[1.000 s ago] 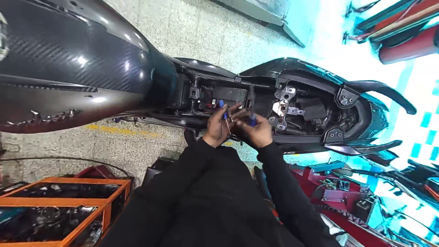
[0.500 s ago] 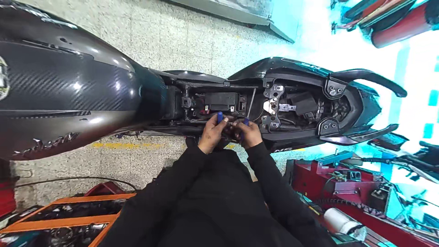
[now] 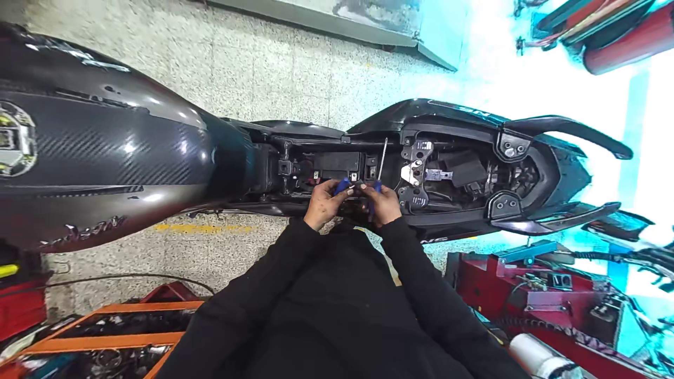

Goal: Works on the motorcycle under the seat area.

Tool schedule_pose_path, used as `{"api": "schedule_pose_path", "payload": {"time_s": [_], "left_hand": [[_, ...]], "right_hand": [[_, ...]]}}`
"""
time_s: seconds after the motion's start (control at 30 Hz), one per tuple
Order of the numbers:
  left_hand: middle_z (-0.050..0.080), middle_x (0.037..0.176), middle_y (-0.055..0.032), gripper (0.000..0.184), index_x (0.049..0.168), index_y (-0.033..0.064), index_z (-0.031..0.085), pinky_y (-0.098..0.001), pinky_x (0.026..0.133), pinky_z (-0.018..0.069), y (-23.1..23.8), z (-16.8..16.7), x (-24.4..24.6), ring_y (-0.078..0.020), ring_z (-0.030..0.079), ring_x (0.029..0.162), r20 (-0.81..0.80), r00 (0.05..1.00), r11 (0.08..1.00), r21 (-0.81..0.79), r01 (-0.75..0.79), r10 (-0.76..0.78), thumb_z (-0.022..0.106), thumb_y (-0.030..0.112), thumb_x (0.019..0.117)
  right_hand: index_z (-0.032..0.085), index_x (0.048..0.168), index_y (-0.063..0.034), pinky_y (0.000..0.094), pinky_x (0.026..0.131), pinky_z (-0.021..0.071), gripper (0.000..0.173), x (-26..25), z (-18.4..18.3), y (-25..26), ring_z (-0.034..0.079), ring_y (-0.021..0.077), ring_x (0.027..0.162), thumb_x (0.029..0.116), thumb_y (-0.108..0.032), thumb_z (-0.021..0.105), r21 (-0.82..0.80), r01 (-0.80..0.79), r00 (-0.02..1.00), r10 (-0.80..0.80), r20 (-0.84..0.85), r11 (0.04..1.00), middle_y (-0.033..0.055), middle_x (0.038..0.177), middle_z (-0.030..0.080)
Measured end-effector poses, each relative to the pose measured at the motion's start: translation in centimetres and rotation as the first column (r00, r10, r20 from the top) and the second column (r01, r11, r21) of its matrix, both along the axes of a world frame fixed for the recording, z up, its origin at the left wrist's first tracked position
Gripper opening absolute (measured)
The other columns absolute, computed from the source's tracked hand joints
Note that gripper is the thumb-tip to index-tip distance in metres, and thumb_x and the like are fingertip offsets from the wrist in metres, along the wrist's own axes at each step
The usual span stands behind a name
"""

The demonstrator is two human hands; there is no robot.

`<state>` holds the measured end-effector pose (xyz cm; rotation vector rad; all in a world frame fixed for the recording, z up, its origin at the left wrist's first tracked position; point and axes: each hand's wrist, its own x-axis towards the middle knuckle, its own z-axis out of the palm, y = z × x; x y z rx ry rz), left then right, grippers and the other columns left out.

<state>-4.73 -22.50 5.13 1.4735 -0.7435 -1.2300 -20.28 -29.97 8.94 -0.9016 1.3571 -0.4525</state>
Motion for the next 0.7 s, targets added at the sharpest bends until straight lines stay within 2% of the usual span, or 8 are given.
{"api": "schedule_pose_path", "payload": {"time_s": [0.07,0.13,0.2,0.27,0.43,0.57,0.7], "left_hand": [[0.076,0.096,-0.0083,0.023,0.108,0.0005,0.073,-0.0316,0.083,0.0611,-0.9,-1.0,-0.1,-0.0120,0.073,0.086,0.050,0.998,0.998,0.045,-0.047,0.045,0.078,0.014,0.0906],[0.076,0.095,-0.0078,0.025,0.108,0.0026,0.074,-0.0324,0.083,0.0608,-1.7,-1.8,-0.3,-0.0116,0.072,0.085,0.107,0.994,0.993,0.105,-0.049,0.038,0.080,0.018,0.0893],[0.076,0.095,-0.0084,0.026,0.108,0.0036,0.075,-0.0346,0.084,0.0607,-2.5,-2.3,-0.7,-0.0129,0.072,0.085,0.149,0.989,0.988,0.149,-0.042,0.019,0.081,0.020,0.0885],[0.076,0.096,-0.0101,0.028,0.109,0.0028,0.074,-0.0372,0.087,0.0607,-3.0,-2.7,-1.0,-0.0152,0.073,0.087,0.186,0.983,0.983,0.179,-0.044,0.010,0.081,0.020,0.0883],[0.076,0.098,-0.0108,0.028,0.108,0.0026,0.074,-0.0372,0.091,0.0591,-3.8,-2.0,-0.8,-0.0157,0.073,0.092,0.279,0.959,0.956,0.289,-0.044,-0.040,0.080,0.024,0.0896],[0.074,0.091,-0.0104,0.031,0.099,0.0034,0.075,-0.0417,0.085,0.0586,-5.1,-1.0,-0.5,-0.0179,0.071,0.085,0.330,0.941,0.919,0.389,-0.063,-0.075,0.084,0.030,0.0850],[0.074,0.087,-0.0105,0.031,0.096,0.0035,0.075,-0.0404,0.077,0.0604,-6.1,-0.4,0.0,-0.0175,0.071,0.078,0.262,0.963,0.889,0.452,-0.068,-0.060,0.088,0.027,0.0814]], "right_hand": [[0.072,0.111,-0.0050,0.0340,0.058,0.0593,0.020,-0.1,0.1,-1.2,0.066,0.0155,0.059,0.0970,-0.019,0.068,-0.134,-0.156,0.956,0.115,-0.271,0.979,0.0084,0.086,0.071],[0.071,0.117,-0.0083,0.0368,0.063,0.0612,0.024,0.0,0.2,-2.4,0.068,0.0172,0.063,0.0978,-0.022,0.067,-0.097,-0.285,0.885,0.223,-0.408,0.954,0.0101,0.091,0.071],[0.069,0.121,-0.0098,0.0399,0.068,0.0614,0.028,0.4,0.2,-3.3,0.070,0.0195,0.069,0.0987,-0.025,0.066,0.005,-0.387,0.808,0.342,-0.480,0.922,0.0117,0.095,0.072],[0.069,0.122,-0.0090,0.0420,0.071,0.0612,0.029,0.4,0.1,-3.7,0.071,0.0215,0.071,0.0990,-0.027,0.065,0.059,-0.450,0.760,0.417,-0.499,0.891,0.0130,0.096,0.072],[0.070,0.120,-0.0113,0.0415,0.074,0.0609,0.027,0.2,-0.1,-4.1,0.071,0.0205,0.075,0.0966,-0.025,0.067,0.081,-0.485,0.751,0.462,-0.472,0.871,0.0113,0.100,0.072],[0.070,0.120,-0.0114,0.0398,0.075,0.0614,0.028,0.0,-0.2,-4.0,0.072,0.0185,0.077,0.0950,-0.023,0.068,0.063,-0.493,0.774,0.471,-0.424,0.868,0.0100,0.104,0.073],[0.068,0.124,-0.0105,0.0409,0.079,0.0617,0.031,-0.2,-0.3,-4.0,0.073,0.0197,0.084,0.0963,-0.024,0.067,0.059,-0.506,0.785,0.488,-0.382,0.860,0.0104,0.112,0.072]]}}
